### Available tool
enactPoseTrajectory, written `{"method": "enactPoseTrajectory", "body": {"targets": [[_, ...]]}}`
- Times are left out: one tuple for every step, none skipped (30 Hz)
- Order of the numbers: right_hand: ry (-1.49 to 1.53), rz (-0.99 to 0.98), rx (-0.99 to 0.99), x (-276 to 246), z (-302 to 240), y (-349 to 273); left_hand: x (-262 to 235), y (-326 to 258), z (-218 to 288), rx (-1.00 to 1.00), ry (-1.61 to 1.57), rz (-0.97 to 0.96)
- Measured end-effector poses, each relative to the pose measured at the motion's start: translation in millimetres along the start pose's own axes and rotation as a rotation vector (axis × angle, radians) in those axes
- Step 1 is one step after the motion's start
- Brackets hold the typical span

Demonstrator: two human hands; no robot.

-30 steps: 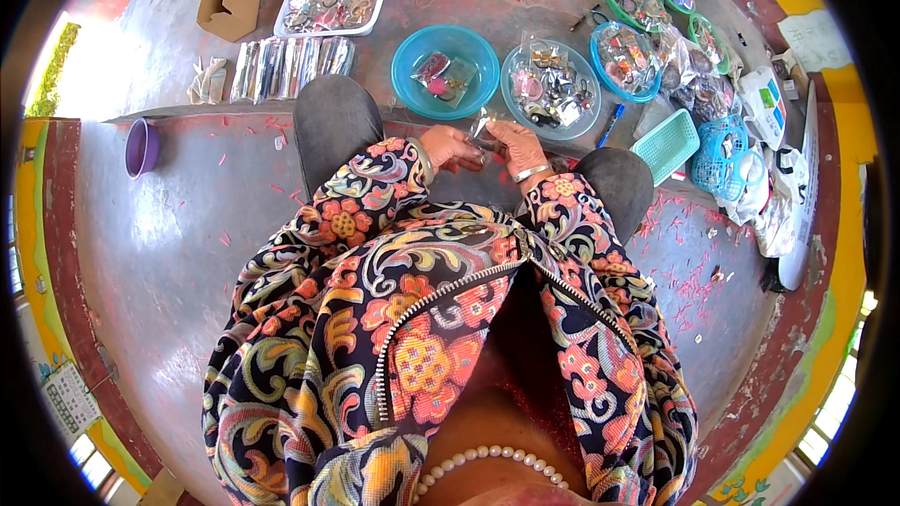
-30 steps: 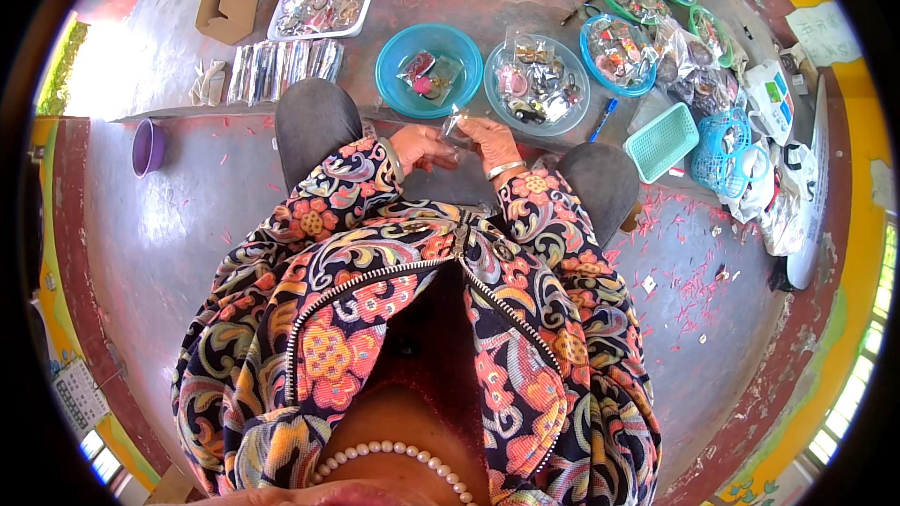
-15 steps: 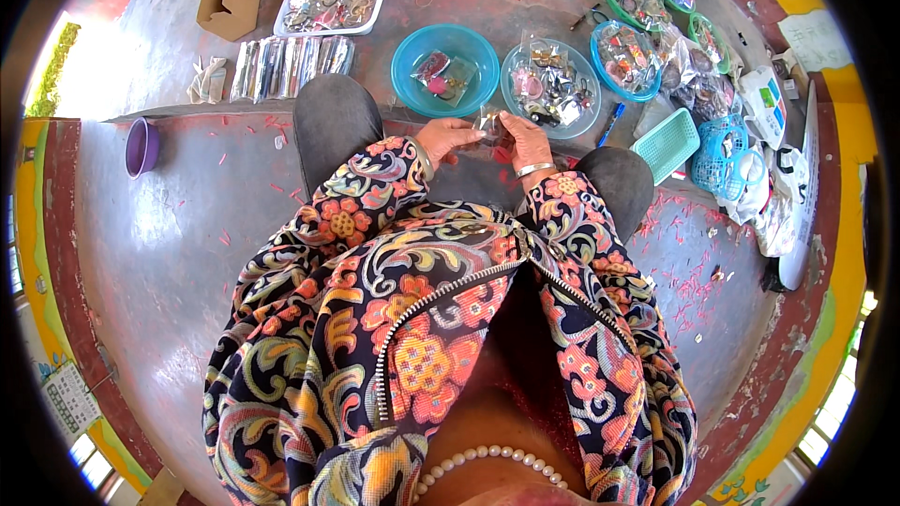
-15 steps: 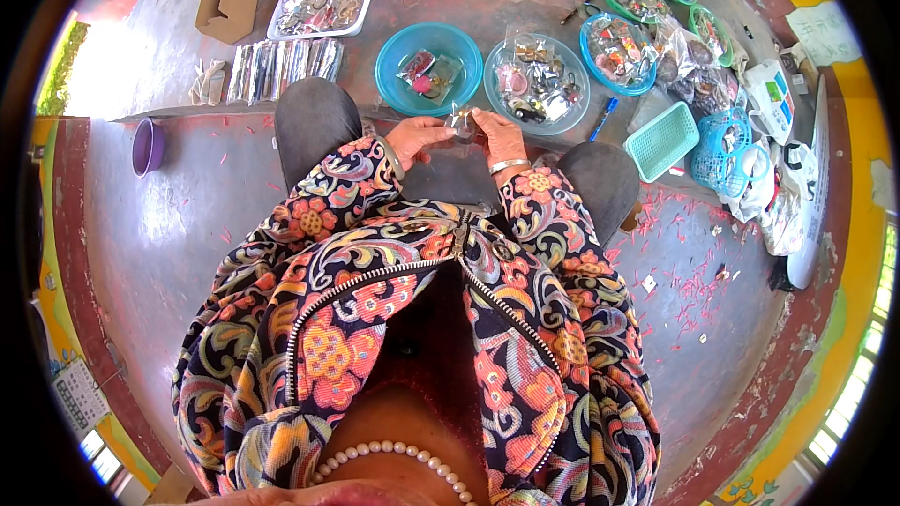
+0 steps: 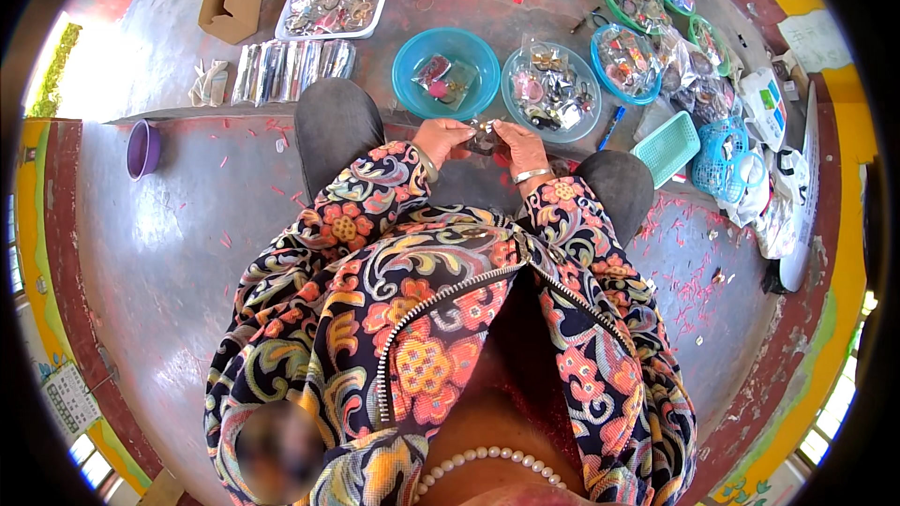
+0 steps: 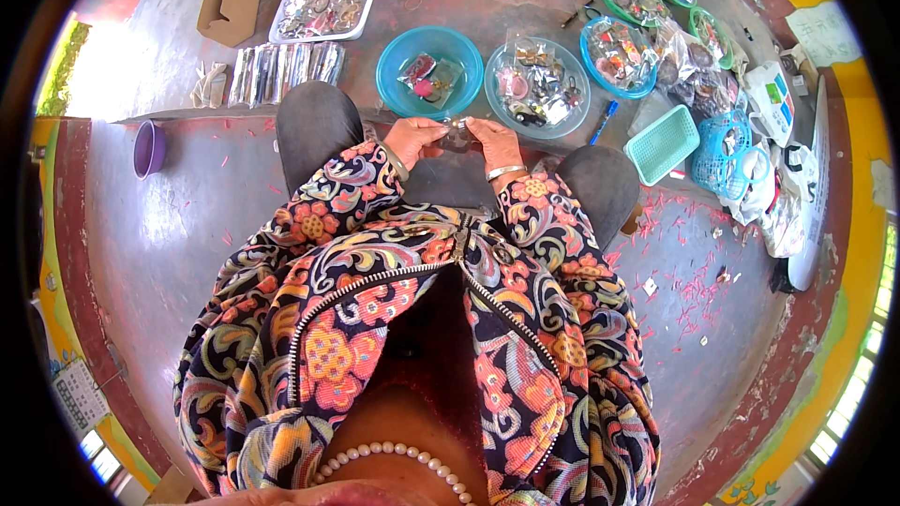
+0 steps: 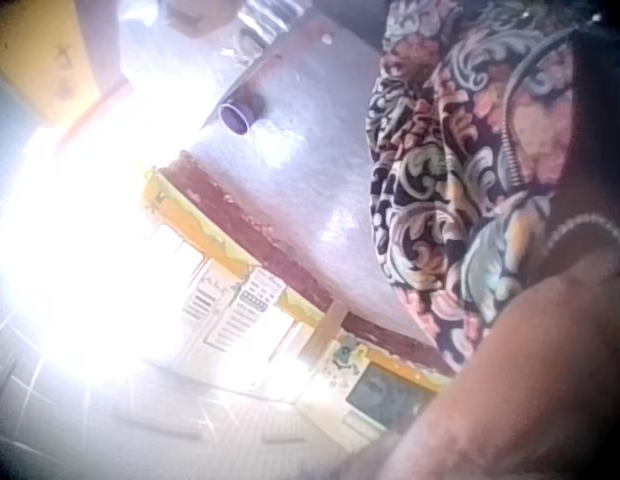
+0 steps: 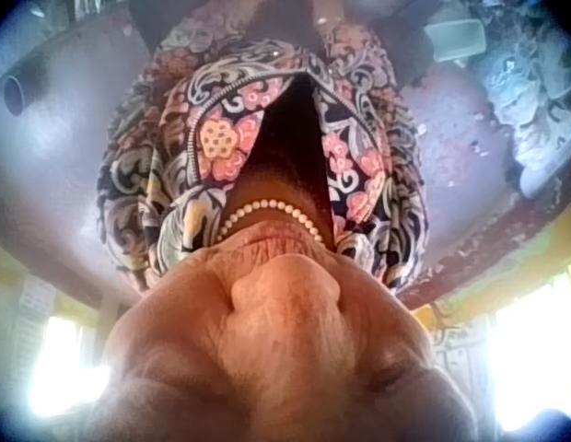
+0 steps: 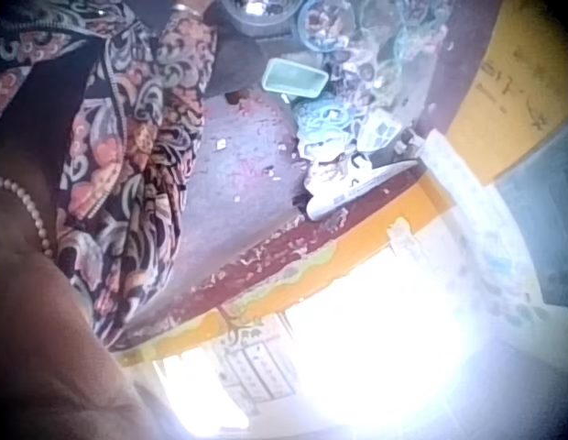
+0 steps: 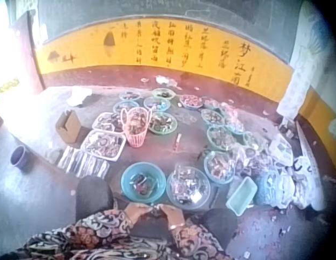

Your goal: The person sits on the floor and sorts small trinkets from a blue bowl into clear plastic bags. They handle the items one by one, placing them into the bags and occasionally adjusting the contents before setting the bags aside.

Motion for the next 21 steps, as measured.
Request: {"method": "enactPoseTrajectory", "body": {"targets": [[-0.006, 0.010, -0.017, 0, -1, -1, -1, 1, 1, 0.011, 0.010, 0.003], [-0.012, 0.020, -0.035, 1, -3, -1, -2, 2, -1, 0.009, 0.019, 0.006], [-0.023, 0.003, -0.026, 0, -1, 1, -4, 4, -3, 0.008, 0.027, 0.008], [-0.035, -0.014, -0.018, -2, 3, 4, -5, 6, -5, 0.006, 0.035, 0.011], [-0.048, -0.033, -0.009, -4, 5, 7, -9, 8, -7, 0.003, 0.042, 0.042], [-0.067, -0.020, -0.003, -3, 2, 6, -14, 9, -8, 0.000, 0.050, 0.077], [-0.086, -0.007, 0.004, -2, -2, 3, -18, 10, -8, -0.003, 0.059, 0.111], [-0.105, 0.006, 0.010, -3, -5, 3, -25, 11, -7, 0.000, 0.054, 0.174], [-0.132, 0.008, -0.011, -8, -8, 5, -27, 13, -4, 0.001, 0.050, 0.229], [-0.122, 0.020, -0.010, -12, -6, 6, -29, 14, 0, 0.002, 0.047, 0.282], [-0.111, 0.032, -0.010, -17, -5, 8, -29, 17, 5, 0.003, 0.024, 0.296], [-0.101, 0.032, -0.005, -16, -4, 9, -38, 25, 4, 0.033, 0.013, 0.330], [-0.106, 0.021, 0.002, -14, -4, 9, -48, 36, 2, 0.065, 0.000, 0.360], [-0.111, 0.011, 0.009, -11, -4, 8, -57, 46, 0, 0.096, -0.013, 0.390], [-0.113, 0.012, 0.015, -12, -3, 7, -56, 52, 5, 0.128, -0.014, 0.434], [-0.121, 0.019, 0.013, -13, -3, 7, -54, 59, 12, 0.140, 0.042, 0.429], [-0.129, 0.026, 0.011, -14, -3, 7, -53, 65, 19, 0.152, 0.098, 0.423], [-0.137, 0.035, 0.008, -16, -3, 7, -51, 70, 24, 0.164, 0.154, 0.415], [-0.134, 0.036, 0.022, -16, -2, 7, -45, 66, 36, 0.143, 0.200, 0.430], [-0.130, 0.037, 0.035, -17, -1, 7, -54, 82, 31, 0.165, 0.167, 0.425], [-0.126, 0.036, 0.050, -17, 0, 7, -62, 88, 29, 0.148, 0.148, 0.415]]}}
Point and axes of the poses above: each hand's wrist, its own y-axis towards the middle knuckle, its own x-axis out of the palm, z = x × y, the point moved 7 cm from there along y, towards the middle knuckle
